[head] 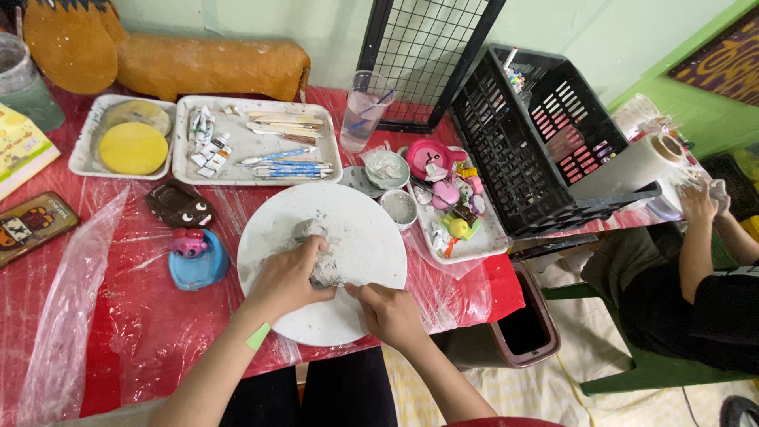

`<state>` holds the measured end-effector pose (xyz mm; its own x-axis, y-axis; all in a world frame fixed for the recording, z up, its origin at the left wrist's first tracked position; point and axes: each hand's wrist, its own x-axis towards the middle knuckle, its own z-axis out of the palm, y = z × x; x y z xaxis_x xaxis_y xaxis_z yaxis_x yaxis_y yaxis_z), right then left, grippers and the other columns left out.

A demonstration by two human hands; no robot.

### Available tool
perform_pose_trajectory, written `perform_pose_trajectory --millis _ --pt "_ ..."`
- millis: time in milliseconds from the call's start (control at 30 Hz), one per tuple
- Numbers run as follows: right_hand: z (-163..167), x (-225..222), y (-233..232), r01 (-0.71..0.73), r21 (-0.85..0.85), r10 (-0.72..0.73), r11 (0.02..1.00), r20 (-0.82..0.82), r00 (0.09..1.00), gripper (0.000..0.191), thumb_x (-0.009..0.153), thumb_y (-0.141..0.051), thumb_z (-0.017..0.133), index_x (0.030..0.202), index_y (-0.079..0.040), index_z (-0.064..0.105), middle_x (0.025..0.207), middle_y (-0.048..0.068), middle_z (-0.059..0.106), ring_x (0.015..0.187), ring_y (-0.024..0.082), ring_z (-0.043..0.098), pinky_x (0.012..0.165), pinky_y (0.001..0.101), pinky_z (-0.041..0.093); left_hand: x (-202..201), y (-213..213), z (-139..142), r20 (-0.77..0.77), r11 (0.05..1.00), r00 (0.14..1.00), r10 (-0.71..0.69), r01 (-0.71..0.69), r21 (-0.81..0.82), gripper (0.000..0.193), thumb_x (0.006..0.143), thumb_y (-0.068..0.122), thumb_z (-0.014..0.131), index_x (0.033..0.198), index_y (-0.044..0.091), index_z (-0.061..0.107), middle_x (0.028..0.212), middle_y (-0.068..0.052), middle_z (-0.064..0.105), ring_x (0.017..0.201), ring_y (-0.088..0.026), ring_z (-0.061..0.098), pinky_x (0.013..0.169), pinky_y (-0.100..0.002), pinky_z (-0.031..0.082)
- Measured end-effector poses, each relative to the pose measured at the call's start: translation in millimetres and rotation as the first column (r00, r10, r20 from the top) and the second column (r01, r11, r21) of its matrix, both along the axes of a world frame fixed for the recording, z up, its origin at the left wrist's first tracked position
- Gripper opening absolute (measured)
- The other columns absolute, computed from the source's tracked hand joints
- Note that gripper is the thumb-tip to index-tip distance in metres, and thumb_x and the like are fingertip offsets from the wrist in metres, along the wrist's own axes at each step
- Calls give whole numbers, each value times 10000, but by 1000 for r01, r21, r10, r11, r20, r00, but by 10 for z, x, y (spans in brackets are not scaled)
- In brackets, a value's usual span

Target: The person shapes a lump of clay on a white plate, pressing and pinching it with their fingers, dipping fingers into a small bowl of water, and using a small wooden tool to refine the clay form.

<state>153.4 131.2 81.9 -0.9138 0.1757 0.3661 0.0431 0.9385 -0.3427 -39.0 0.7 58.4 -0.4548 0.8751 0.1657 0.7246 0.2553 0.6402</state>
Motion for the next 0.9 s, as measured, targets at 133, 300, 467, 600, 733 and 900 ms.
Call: perform_pose_trajectory --millis 133,300,467,600,733,900 --pt "-12 -31 -19 2 19 -1 1000 -18 1000 274 891 -52 669 1140 -145 734 719 50 656 586 294 646 500 421 489 29 31 1 -69 997 998 -6 12 76 697 647 365 883 1170 75 527 1095 -131 729 921 -332 730 779 -435 576" --pt "-28 -75 -88 68 -2 -68 998 -47 997 239 909 -56 655 1118 -140 734 746 58 689 611 298 669 512 428 500 62 56 -44 -32 997 999 15 -13 75 682 647 370 871 1184 87 560 1072 -110 741 927 -317 737 795 -430 576" --pt "-43 -152 -148 150 -74 -152 986 -29 988 199 930 -75 647 1094 -146 735 755 104 701 642 321 685 546 442 517 77 55 -48 -78 996 997 29 -22 91 675 668 369 867 1195 74 565 1083 -143 717 948 -333 714 792 -447 565" --pt "1 -60 -144 157 -80 -157 984 9 988 192 928 -81 643 1089 -146 726 773 95 728 639 318 700 538 438 526 83 5 -26 -72 994 997 12 -4 113 602 682 349 849 1156 108 566 1111 -119 699 987 -323 706 796 -448 565" --pt "29 -27 -116 154 -57 -154 986 -1 988 221 918 -78 642 1112 -141 726 777 97 724 644 315 701 542 434 528 142 -75 11 14 988 999 30 -32 154 506 745 338 828 1158 182 580 1108 -84 661 998 -313 698 799 -443 566" --pt "44 -27 -63 44 -49 -44 998 -11 999 211 917 -78 650 1098 -147 735 801 75 737 661 304 702 547 418 535 122 -156 54 71 973 997 -35 18 231 517 710 284 845 1123 157 561 1128 -91 647 1083 -326 647 875 -454 523"
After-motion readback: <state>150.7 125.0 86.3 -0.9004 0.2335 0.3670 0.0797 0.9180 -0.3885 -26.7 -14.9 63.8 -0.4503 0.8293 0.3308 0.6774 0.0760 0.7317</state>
